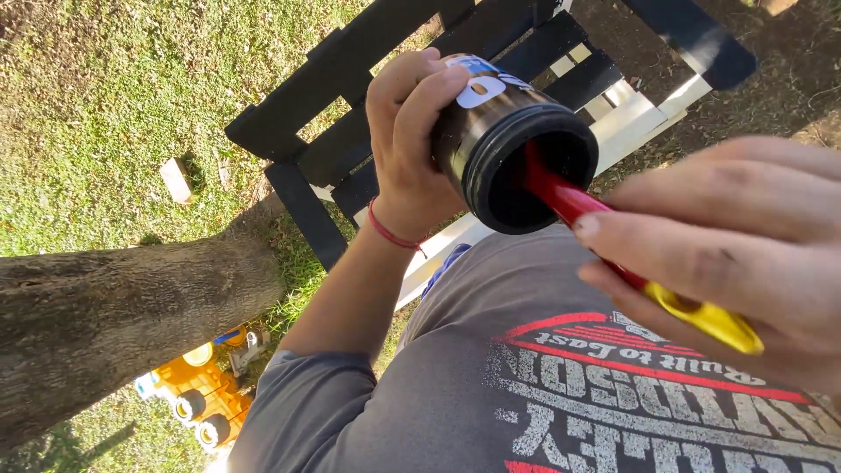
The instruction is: The person paints a white wooden fence black using a paintbrush and a paint can. They repeatedly dip the brush into the can and apply black paint to the vertical slats and horizontal rails of the fence.
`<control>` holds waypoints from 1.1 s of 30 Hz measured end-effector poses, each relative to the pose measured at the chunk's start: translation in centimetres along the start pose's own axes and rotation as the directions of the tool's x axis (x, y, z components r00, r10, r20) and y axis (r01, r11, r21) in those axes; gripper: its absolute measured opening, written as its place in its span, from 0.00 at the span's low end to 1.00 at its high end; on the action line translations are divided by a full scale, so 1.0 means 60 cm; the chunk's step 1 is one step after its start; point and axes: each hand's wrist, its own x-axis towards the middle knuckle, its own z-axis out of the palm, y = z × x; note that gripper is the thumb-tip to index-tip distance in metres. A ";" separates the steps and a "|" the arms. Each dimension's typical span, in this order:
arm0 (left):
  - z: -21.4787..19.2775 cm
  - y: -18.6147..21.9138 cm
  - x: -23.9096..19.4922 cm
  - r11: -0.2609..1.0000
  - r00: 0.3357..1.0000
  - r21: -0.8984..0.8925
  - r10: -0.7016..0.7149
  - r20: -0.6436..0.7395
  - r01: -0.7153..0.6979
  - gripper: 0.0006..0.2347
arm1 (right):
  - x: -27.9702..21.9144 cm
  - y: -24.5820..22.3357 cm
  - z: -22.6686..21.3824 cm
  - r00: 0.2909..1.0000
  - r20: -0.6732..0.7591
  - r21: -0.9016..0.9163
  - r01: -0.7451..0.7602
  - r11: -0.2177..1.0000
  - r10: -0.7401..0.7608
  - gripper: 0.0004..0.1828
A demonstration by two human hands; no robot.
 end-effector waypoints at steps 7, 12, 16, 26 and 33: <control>0.002 0.009 0.012 0.998 0.999 0.054 0.032 -0.016 -0.031 0.18 | 0.023 0.008 0.019 0.998 -0.056 -0.038 -0.038 0.999 0.036 0.11; 0.004 0.011 0.009 0.994 1.000 0.114 -0.002 -0.028 0.005 0.17 | 0.012 0.006 0.025 0.982 -0.132 -0.059 -0.143 0.988 0.134 0.10; 0.010 0.007 0.008 0.994 0.999 0.107 -0.006 -0.034 0.010 0.17 | 0.007 0.006 0.025 0.979 -0.118 -0.049 -0.174 0.983 0.167 0.11; 0.025 -0.008 0.000 0.996 0.998 0.078 -0.047 -0.030 0.050 0.21 | -0.039 0.020 0.009 0.943 -0.116 0.135 -0.296 0.946 0.311 0.19; 0.038 0.004 0.002 0.989 0.995 0.111 -0.098 -0.027 0.100 0.22 | -0.144 0.102 0.086 0.594 -0.171 0.713 -0.476 0.515 0.786 0.20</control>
